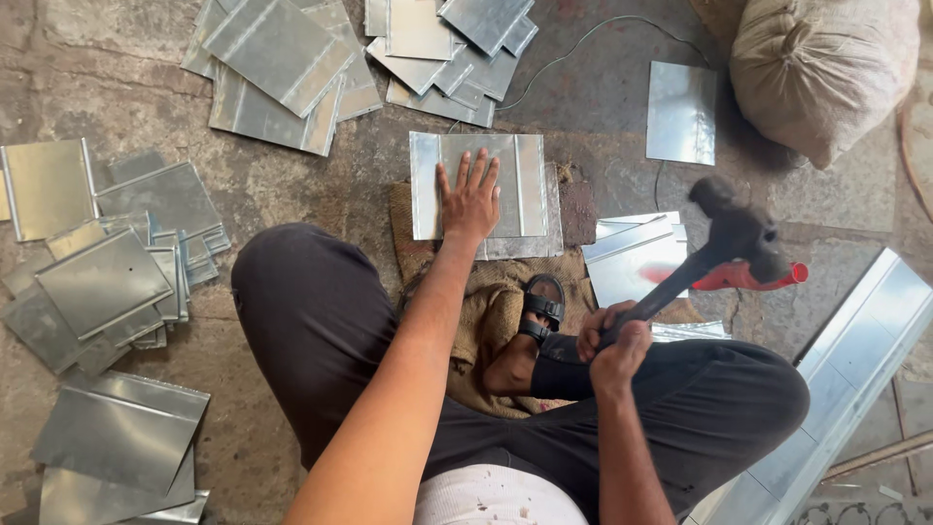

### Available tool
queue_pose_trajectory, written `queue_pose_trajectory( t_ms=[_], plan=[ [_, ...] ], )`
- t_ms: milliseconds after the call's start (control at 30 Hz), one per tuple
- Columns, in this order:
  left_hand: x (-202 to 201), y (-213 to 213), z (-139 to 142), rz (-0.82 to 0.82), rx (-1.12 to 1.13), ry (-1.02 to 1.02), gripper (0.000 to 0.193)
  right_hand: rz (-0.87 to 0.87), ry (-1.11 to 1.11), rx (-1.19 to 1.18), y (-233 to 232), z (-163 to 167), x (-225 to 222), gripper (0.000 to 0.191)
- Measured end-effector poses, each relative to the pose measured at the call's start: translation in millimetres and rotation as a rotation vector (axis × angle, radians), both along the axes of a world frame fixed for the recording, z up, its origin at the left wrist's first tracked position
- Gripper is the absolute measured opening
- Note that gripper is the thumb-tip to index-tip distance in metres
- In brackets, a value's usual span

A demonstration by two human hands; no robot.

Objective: The person uses a hammer to flatten and straighten multiple small rectangular metal sheets while sitting on the floor.

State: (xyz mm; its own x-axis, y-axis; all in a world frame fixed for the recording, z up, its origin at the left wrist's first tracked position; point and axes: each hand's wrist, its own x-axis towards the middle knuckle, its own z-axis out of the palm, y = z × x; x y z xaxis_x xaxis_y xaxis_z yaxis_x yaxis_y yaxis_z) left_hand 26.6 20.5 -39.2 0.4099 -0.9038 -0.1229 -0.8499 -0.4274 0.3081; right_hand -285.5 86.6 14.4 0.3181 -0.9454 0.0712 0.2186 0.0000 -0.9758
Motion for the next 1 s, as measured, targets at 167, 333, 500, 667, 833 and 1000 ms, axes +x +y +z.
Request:
queue_pose_trajectory(
  t_ms=[167,333,500,667,833,1000],
  plan=[
    [1,0,1,0.009,-0.078,-0.006,0.056,0.004,0.861,-0.703,14,-58,11,0.045],
    [0,-1,1,0.024,-0.109,-0.016,0.056,0.099,0.599,0.435,17,-41,30,0.039],
    [-2,1,3,0.03,-0.061,0.009,0.06,0.022,0.419,0.118,7,55,25,0.048],
    [-1,0,3,0.024,-0.088,0.003,0.061,0.047,-0.054,-0.321,3,99,9,0.06],
    [1,-1,2,0.025,-0.09,-0.031,0.061,-0.03,0.091,-0.324,15,24,23,0.053],
    [-2,2,5,-0.006,-0.068,-0.089,0.067,0.085,0.687,0.333,22,-21,30,0.041]
  ],
)
